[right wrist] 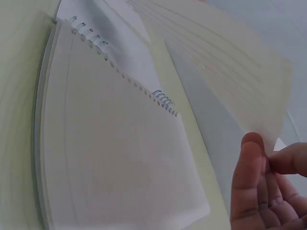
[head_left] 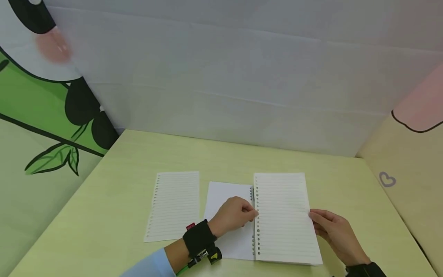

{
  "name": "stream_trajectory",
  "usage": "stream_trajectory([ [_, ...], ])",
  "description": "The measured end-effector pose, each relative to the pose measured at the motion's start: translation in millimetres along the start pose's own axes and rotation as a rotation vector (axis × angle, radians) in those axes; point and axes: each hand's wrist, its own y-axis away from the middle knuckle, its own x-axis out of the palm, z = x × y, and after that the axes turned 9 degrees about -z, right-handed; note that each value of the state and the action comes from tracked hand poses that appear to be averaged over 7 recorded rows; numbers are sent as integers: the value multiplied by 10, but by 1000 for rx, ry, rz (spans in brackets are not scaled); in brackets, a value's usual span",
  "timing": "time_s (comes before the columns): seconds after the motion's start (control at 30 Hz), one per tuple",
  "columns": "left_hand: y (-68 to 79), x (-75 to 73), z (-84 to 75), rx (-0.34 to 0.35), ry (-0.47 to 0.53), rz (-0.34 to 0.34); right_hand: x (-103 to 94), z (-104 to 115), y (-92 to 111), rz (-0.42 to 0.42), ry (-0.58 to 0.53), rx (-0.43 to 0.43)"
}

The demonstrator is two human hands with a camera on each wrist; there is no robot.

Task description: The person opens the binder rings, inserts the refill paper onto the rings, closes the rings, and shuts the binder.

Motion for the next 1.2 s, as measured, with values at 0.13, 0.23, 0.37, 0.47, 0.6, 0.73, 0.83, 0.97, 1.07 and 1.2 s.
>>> stream_trajectory([
  [0.13,-27,82,4,9,-25,-10,-38,-64,-14,-10,-3,30],
  [0.23,-43,126,18,12,-65,-21,-40,-115,-36,-9,-24,54],
  [0.37,-48,158,48,14,-118,-43,-17,-177,-85,-10,-24,66],
  [0.47,-51,168,68,12,-124,-50,1,-217,-119,-21,-5,73],
  [0.6,-56,181,95,7,-122,-46,22,-256,-142,-39,6,88],
  [0.73,-52,205,125,-3,-138,-50,41,-288,-157,-42,-4,96],
  [0.83,-57,225,147,-10,-168,-59,57,-315,-173,-49,-10,100],
  [0.97,-82,230,166,4,-217,-79,80,-344,-203,-64,14,99],
  [1.07,-112,215,170,29,-240,-105,92,-359,-221,-65,34,97],
  [1.2,-170,199,171,62,-276,-158,90,-376,-231,-58,42,102],
])
